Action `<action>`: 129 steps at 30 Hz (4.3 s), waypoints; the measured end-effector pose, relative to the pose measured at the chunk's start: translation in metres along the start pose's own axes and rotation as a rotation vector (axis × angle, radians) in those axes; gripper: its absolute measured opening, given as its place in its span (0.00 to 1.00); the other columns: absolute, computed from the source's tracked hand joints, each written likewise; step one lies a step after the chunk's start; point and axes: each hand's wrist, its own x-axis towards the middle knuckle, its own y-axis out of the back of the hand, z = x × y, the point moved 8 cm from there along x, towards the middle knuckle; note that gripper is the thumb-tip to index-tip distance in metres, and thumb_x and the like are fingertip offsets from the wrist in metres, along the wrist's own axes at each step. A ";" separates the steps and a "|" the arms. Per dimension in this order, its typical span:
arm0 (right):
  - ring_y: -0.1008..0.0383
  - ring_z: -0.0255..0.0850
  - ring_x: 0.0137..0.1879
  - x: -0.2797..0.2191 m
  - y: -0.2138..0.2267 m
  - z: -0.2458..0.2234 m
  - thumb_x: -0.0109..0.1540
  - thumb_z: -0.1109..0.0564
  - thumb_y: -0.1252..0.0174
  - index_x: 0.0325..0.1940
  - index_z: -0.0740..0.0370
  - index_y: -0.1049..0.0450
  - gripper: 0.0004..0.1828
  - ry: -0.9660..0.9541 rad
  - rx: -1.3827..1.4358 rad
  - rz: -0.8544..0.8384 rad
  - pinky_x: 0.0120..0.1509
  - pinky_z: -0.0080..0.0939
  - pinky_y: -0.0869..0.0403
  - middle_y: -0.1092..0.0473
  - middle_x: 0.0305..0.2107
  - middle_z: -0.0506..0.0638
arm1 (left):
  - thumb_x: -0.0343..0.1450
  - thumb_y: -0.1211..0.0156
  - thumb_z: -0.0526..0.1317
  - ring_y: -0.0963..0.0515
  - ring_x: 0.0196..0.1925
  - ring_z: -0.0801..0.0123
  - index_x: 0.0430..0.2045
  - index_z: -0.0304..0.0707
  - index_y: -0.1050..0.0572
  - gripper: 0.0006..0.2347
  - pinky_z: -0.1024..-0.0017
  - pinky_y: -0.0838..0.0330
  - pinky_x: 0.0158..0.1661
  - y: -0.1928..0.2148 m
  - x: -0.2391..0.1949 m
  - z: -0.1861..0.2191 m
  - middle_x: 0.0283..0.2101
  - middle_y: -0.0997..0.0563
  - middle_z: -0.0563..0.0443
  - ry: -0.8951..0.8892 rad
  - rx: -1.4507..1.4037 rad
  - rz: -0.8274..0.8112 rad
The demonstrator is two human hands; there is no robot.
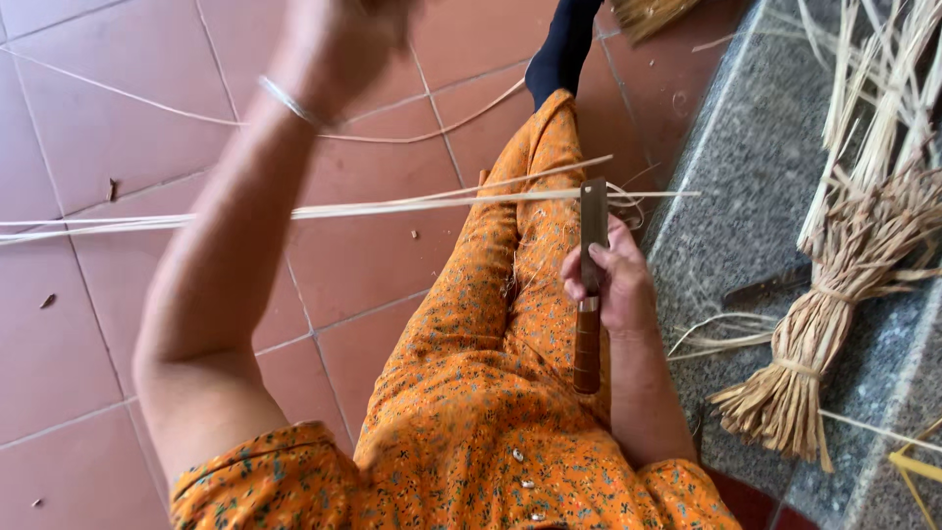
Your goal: The person sits on the floor and uses a knife to shave thin strips from bamboo rods. They hold the rods with one hand and draw the knife along the surface to remove fine shavings, repeating the motion across multiple rods.
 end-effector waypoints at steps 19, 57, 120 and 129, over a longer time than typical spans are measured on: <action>0.29 0.40 0.25 -0.003 -0.025 0.082 0.68 0.66 0.47 0.69 0.60 0.41 0.25 -0.373 0.194 -0.087 0.29 0.36 0.27 0.26 0.33 0.61 | 0.77 0.44 0.40 0.28 0.18 0.85 0.48 0.31 0.23 0.11 0.82 0.34 0.18 -0.134 -0.266 -0.128 0.19 0.25 0.59 0.679 -0.308 -0.293; 0.31 0.39 0.22 -0.026 -0.040 0.101 0.69 0.63 0.43 0.53 0.63 0.36 0.11 -0.453 0.220 -0.139 0.25 0.35 0.31 0.26 0.30 0.61 | 0.73 0.36 0.38 0.29 0.19 0.87 0.38 0.34 0.19 0.07 0.81 0.34 0.20 -0.084 -0.318 -0.084 0.19 0.24 0.61 0.675 -0.016 -0.251; 0.30 0.37 0.22 -0.025 -0.050 0.109 0.69 0.62 0.44 0.52 0.63 0.37 0.10 -0.437 0.069 -0.199 0.24 0.33 0.30 0.26 0.29 0.59 | 0.76 0.40 0.38 0.18 0.26 0.74 0.45 0.35 0.21 0.08 0.71 0.24 0.31 -0.142 -0.259 -0.100 0.29 0.16 0.46 0.354 0.103 -0.230; 0.29 0.39 0.23 -0.021 -0.032 0.101 0.69 0.62 0.44 0.53 0.62 0.36 0.11 -0.383 0.172 -0.115 0.25 0.33 0.30 0.25 0.29 0.60 | 0.76 0.38 0.39 0.28 0.20 0.82 0.40 0.36 0.19 0.06 0.78 0.33 0.22 -0.129 -0.275 -0.108 0.20 0.24 0.58 0.546 -0.033 -0.327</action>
